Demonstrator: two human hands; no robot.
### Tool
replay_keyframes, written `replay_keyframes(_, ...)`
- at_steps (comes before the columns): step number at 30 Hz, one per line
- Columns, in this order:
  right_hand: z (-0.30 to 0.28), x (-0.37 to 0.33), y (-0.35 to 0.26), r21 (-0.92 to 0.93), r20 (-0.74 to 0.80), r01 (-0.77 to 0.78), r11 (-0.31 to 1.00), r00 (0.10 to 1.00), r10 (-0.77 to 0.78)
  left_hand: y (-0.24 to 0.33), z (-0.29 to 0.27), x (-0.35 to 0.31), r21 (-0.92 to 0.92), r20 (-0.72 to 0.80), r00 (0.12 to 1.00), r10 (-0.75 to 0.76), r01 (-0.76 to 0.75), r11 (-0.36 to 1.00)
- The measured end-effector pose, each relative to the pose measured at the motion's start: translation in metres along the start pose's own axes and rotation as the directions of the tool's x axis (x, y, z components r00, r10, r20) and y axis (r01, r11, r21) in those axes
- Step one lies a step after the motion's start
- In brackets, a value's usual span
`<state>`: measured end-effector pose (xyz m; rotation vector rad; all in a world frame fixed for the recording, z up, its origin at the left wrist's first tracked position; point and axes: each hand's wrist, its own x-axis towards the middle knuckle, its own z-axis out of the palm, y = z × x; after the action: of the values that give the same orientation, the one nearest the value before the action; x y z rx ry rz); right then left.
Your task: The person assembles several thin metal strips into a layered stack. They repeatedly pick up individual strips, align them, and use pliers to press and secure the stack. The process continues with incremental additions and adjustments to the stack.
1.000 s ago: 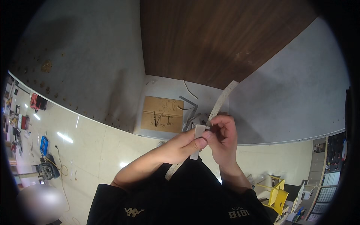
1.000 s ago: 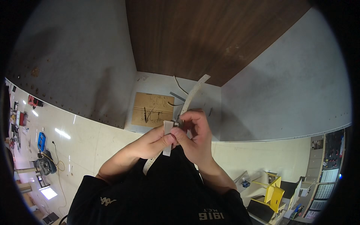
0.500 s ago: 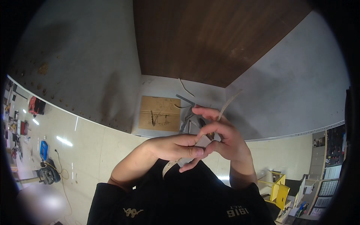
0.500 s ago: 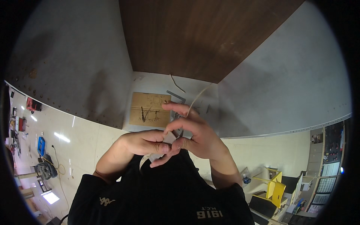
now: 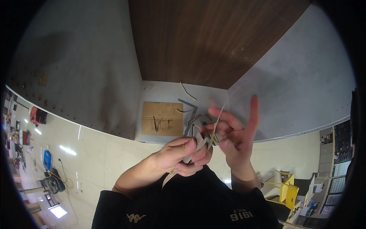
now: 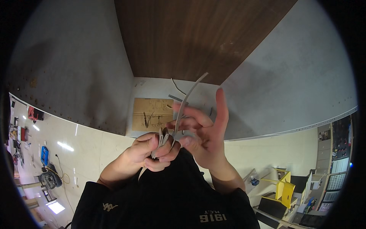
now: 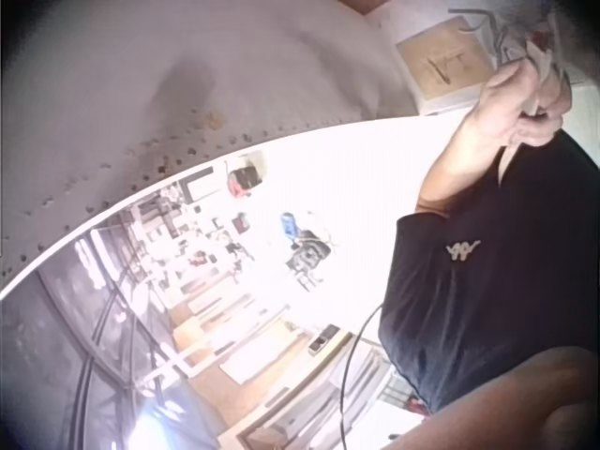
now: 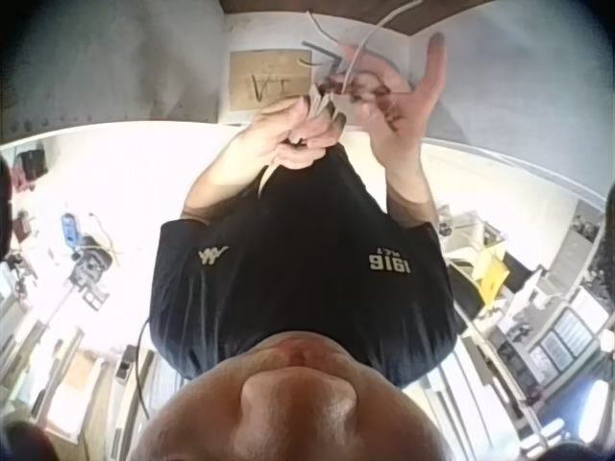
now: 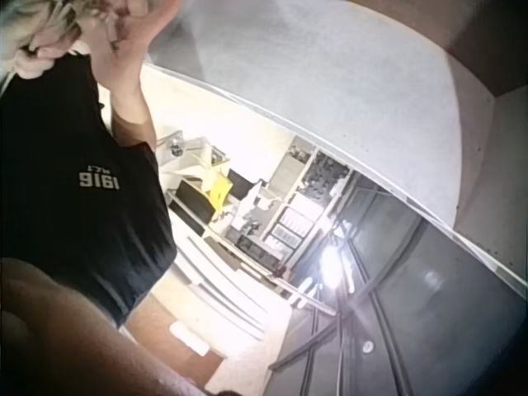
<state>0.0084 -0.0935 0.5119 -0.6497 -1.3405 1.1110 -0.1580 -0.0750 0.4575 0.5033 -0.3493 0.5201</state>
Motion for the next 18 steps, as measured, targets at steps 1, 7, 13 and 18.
replay_keyframes(1,-0.008,-0.001,0.002,-0.004,0.026,-0.048,0.999,0.999,0.048,0.001,0.0,0.0,0.074,-0.011,1.0,0.012,-0.011,0.997)
replay_keyframes(7,-0.022,-0.004,-0.009,-0.37,0.101,-0.271,0.889,0.939,0.329,0.003,-0.002,0.0,0.388,-0.137,0.988,0.065,-0.007,0.922)
replay_keyframes(13,-0.015,-0.001,-0.001,-0.292,-0.133,-0.219,0.931,0.973,0.187,0.01,-0.006,0.001,0.429,-0.192,0.981,0.004,0.08,0.9)
replay_keyframes(18,-0.017,-0.001,0.002,-0.593,-0.065,-0.051,0.803,0.998,0.016,0.008,-0.007,-0.002,0.534,-0.235,0.964,0.125,0.021,0.845)
